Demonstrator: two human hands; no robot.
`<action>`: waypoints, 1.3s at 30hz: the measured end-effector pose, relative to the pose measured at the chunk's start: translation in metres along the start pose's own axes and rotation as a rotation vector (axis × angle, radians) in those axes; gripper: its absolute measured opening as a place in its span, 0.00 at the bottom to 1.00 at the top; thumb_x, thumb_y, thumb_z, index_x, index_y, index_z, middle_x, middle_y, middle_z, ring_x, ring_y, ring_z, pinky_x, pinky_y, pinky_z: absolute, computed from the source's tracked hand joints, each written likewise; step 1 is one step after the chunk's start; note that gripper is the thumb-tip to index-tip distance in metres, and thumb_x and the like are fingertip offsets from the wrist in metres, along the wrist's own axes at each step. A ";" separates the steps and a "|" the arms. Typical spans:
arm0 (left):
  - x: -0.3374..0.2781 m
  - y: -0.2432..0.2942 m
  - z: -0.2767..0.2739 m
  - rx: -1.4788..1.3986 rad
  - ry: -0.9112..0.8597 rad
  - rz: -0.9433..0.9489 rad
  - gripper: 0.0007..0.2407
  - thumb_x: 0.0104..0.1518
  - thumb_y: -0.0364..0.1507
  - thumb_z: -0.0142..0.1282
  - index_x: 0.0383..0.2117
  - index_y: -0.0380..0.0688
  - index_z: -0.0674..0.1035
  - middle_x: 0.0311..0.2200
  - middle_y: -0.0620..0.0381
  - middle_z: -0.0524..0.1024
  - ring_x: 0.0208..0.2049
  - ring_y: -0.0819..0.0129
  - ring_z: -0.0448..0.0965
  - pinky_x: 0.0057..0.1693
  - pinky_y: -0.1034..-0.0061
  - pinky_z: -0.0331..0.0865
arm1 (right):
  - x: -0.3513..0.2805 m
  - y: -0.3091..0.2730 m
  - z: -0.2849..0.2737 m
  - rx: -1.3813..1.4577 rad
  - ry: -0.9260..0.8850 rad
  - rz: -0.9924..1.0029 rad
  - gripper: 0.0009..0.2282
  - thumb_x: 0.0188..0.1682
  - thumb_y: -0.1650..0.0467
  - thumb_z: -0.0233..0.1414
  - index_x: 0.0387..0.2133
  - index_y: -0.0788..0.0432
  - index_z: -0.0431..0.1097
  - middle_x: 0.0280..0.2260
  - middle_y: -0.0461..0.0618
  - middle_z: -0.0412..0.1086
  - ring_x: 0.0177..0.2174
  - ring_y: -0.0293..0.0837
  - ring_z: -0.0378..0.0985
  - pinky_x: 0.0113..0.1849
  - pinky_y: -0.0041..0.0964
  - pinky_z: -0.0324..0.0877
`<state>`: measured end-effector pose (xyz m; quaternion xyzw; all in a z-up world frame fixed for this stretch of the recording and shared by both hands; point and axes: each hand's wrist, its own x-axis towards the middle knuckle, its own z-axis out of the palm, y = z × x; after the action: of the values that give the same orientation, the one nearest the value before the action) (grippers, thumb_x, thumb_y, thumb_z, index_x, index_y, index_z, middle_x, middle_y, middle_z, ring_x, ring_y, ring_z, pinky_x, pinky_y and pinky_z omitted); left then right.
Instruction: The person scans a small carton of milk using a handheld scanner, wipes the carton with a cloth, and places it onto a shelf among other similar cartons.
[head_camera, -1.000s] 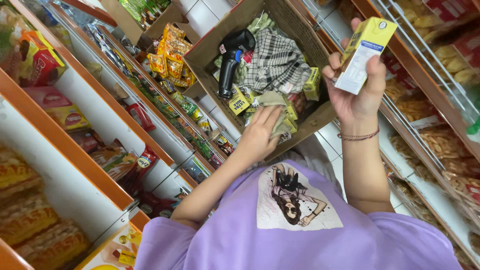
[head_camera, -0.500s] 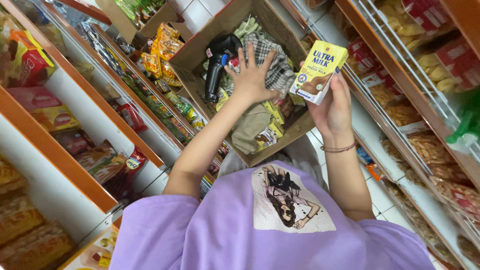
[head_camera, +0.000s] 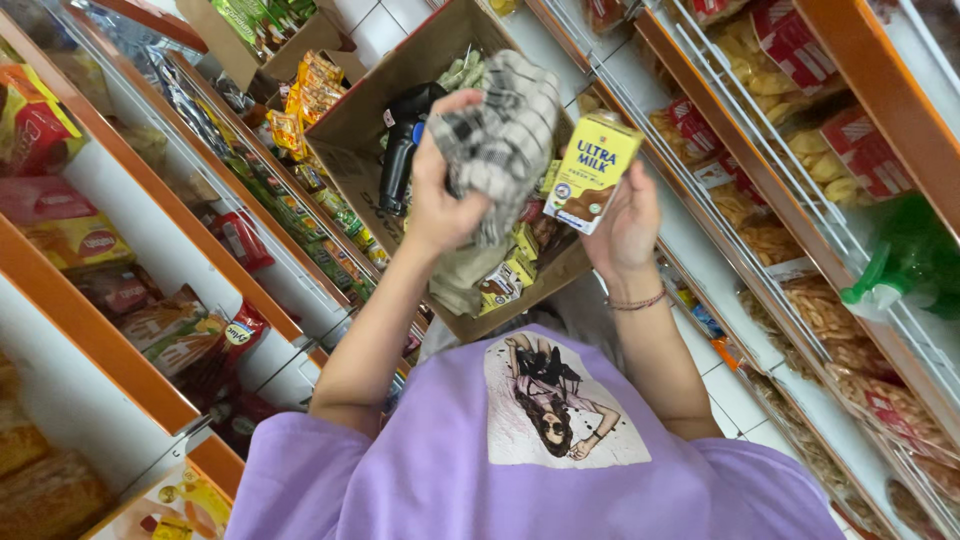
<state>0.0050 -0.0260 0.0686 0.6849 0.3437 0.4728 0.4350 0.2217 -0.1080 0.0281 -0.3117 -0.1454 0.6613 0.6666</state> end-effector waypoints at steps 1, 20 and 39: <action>0.000 0.022 0.008 -0.002 -0.051 0.035 0.30 0.40 0.27 0.63 0.55 0.33 0.71 0.59 0.44 0.67 0.64 0.47 0.65 0.72 0.60 0.51 | -0.001 0.006 0.004 -0.021 -0.007 0.000 0.25 0.61 0.59 0.33 0.66 0.63 0.57 0.59 0.59 0.66 0.58 0.51 0.72 0.61 0.50 0.66; -0.025 0.040 0.028 0.326 0.007 0.117 0.26 0.46 0.29 0.57 0.57 0.49 0.82 0.66 0.52 0.68 0.67 0.48 0.69 0.71 0.58 0.58 | -0.008 -0.002 0.043 -0.145 -0.132 -0.014 0.25 0.61 0.62 0.43 0.68 0.62 0.52 0.64 0.57 0.61 0.60 0.48 0.69 0.59 0.43 0.72; -0.024 -0.010 0.050 -0.409 0.342 -0.327 0.14 0.60 0.20 0.67 0.49 0.33 0.77 0.45 0.48 0.82 0.44 0.69 0.82 0.56 0.73 0.75 | -0.014 0.011 0.023 -0.574 -0.017 0.102 0.21 0.55 0.68 0.53 0.57 0.72 0.66 0.40 0.56 0.69 0.33 0.43 0.69 0.34 0.37 0.68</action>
<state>0.0442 -0.0569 0.0421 0.4293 0.4153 0.5641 0.5701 0.1978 -0.1170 0.0426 -0.4887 -0.3163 0.6283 0.5160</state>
